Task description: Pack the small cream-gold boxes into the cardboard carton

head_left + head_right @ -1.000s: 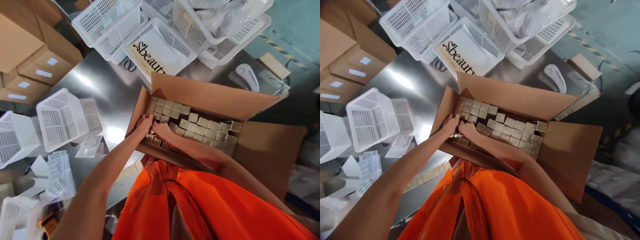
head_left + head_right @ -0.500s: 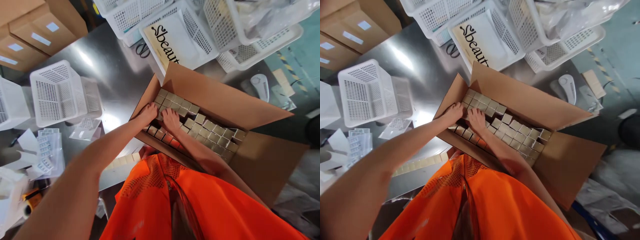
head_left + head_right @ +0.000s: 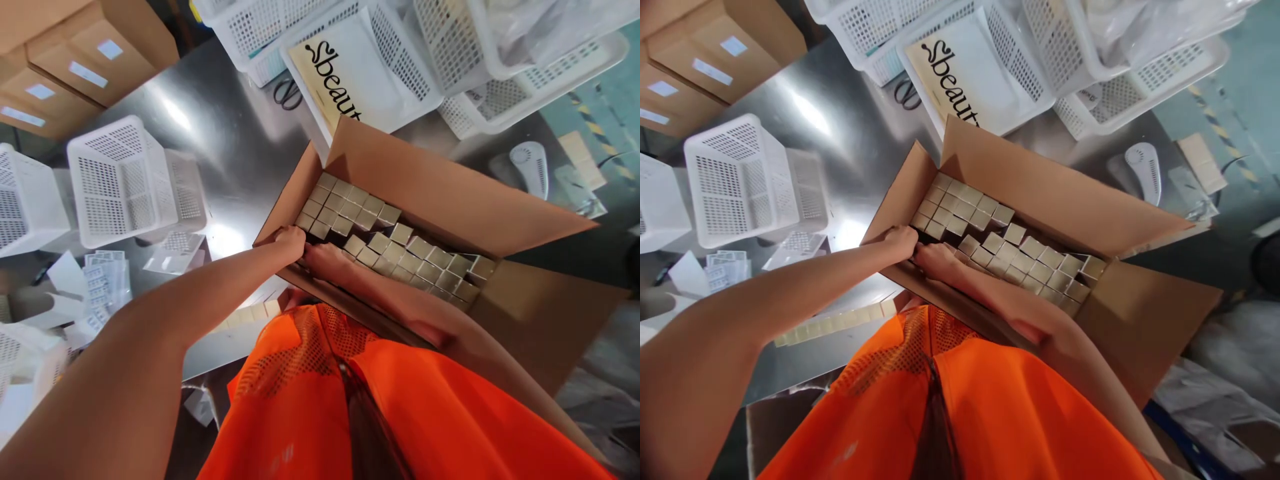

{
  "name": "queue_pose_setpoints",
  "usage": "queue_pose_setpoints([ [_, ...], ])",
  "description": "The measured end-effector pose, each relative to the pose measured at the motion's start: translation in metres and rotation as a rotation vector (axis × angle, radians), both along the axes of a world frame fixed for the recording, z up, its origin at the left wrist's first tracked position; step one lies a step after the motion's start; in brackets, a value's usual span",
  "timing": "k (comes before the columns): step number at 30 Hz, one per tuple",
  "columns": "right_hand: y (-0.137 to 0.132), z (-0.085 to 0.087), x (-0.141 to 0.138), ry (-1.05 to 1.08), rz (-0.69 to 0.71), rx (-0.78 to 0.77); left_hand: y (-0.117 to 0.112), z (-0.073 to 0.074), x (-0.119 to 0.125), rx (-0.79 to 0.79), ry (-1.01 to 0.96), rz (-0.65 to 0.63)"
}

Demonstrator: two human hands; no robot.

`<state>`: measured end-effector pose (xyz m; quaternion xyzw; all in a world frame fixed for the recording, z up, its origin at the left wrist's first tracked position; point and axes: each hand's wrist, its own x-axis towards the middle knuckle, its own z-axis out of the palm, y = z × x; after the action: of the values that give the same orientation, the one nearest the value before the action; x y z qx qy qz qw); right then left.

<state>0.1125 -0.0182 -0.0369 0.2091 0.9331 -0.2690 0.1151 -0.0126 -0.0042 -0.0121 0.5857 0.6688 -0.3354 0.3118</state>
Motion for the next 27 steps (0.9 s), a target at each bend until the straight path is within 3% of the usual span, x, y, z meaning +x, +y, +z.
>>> queue_pose_setpoints([
  [6,-0.001,0.001,0.006,0.01,-0.118,0.02,0.0,0.013,0.003,-0.086,0.021,-0.096],
  [14,0.001,0.004,0.003,-0.031,-0.183,0.038,-0.003,0.01,0.007,0.067,0.01,-0.12],
  [18,-0.001,-0.003,0.007,-0.027,-0.265,0.086,-0.008,0.009,0.01,0.208,-0.04,-0.178],
  [27,-0.009,-0.021,0.014,-0.067,-0.412,0.207,-0.009,0.001,-0.005,0.252,-0.166,-0.25],
])
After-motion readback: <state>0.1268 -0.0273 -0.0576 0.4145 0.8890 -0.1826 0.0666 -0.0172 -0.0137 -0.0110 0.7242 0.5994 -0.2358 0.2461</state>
